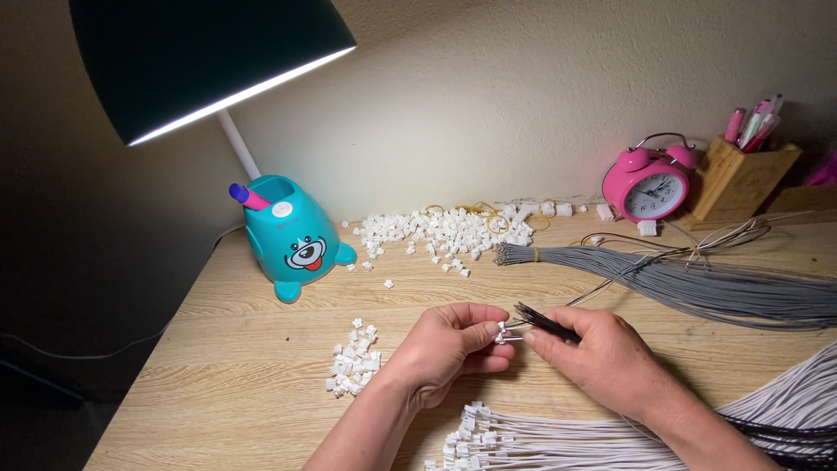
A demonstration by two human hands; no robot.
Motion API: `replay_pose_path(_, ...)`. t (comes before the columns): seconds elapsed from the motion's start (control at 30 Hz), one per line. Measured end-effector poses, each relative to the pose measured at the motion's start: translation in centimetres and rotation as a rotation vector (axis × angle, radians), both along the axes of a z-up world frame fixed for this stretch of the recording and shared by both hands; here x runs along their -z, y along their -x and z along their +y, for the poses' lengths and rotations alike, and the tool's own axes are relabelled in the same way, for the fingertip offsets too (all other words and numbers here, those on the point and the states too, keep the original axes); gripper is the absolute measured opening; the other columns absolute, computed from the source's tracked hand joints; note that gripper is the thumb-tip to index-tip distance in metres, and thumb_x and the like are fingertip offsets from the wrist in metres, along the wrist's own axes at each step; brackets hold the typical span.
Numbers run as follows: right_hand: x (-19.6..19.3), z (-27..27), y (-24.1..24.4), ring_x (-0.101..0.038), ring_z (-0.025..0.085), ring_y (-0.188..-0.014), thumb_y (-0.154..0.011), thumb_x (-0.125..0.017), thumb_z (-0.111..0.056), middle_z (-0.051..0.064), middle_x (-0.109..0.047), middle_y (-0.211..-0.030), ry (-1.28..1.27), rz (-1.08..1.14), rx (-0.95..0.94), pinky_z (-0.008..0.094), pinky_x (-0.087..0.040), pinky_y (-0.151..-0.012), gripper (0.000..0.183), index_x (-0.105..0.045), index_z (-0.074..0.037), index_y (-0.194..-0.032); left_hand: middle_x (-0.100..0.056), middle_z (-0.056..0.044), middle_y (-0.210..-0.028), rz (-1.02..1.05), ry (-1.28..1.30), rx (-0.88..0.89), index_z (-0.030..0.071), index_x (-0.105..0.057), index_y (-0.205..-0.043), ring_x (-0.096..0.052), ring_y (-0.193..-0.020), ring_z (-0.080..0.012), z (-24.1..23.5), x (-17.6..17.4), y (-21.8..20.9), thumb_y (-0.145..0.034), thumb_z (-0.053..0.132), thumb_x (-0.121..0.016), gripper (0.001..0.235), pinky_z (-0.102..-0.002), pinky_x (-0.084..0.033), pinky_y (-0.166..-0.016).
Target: The person assembles LED wires by inserting the metal tips of white and black wires into small white plastic connectors. They handle bundles of wires, separate individual strands, and repeatedly attach the connectors to the wire ends on a wooden desk.
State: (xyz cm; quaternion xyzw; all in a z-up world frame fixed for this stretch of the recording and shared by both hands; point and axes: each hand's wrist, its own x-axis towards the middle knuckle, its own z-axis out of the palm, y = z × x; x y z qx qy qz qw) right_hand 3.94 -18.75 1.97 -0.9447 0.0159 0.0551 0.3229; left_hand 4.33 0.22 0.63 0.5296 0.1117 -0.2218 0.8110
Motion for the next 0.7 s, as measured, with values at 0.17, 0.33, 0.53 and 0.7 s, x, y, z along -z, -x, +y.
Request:
replay_pose_path(0.17,-0.1,0.3,0.0,-0.047,0.009,-0.068,-0.084,-0.07,-0.032,-0.005,-0.054,-0.067,-0.251,0.083,0.04,0.025,-0.039,-0.065,0.024,-0.076,-0.012,-0.073,-0.065,-0.016,-0.089,0.007,-0.02,0.009,-0.003,-0.065,-0.109,-0.068,-0.07,-0.0236,-0.1,-0.1,0.0,-0.093,-0.001,-0.06,0.017,-0.029,-0.061,-0.064)
replay_pose_path(0.33,0.6,0.0,-0.3,-0.043,0.011,-0.063,-0.084,-0.07,-0.032,-0.004,-0.048,-0.065,-0.261,0.085,0.025,0.028,-0.034,-0.059,0.029,-0.067,-0.01,-0.066,-0.067,-0.018,-0.089,0.003,-0.025,0.019,-0.004,-0.066,-0.11,-0.068,-0.069,-0.0227,-0.1,0.1,-0.1,-0.092,-0.001,-0.061,0.019,-0.028,-0.061,-0.062)
replay_pose_path(0.53,1.0,-0.2,-0.5,-0.04,0.012,-0.061,-0.084,-0.072,-0.033,-0.003,-0.045,-0.062,-0.257,0.073,0.026,0.029,-0.032,-0.056,0.033,-0.061,-0.01,-0.064,-0.066,-0.015,-0.088,0.008,-0.029,0.008,-0.003,-0.066,-0.109,-0.068,-0.069,-0.0224,-0.2,0.1,0.0,-0.092,-0.002,-0.061,0.018,-0.028,-0.061,-0.063)
replay_pose_path(0.7,0.0,0.2,0.0,-0.042,0.012,-0.062,-0.085,-0.069,-0.035,-0.002,-0.048,-0.063,-0.217,0.091,0.044,0.029,-0.034,-0.058,0.032,-0.064,-0.01,-0.066,-0.065,-0.017,-0.089,0.008,-0.008,-0.02,-0.007,-0.065,-0.108,-0.067,-0.069,-0.0239,-0.3,-0.1,0.1,-0.091,-0.005,-0.061,0.018,-0.029,-0.061,-0.064)
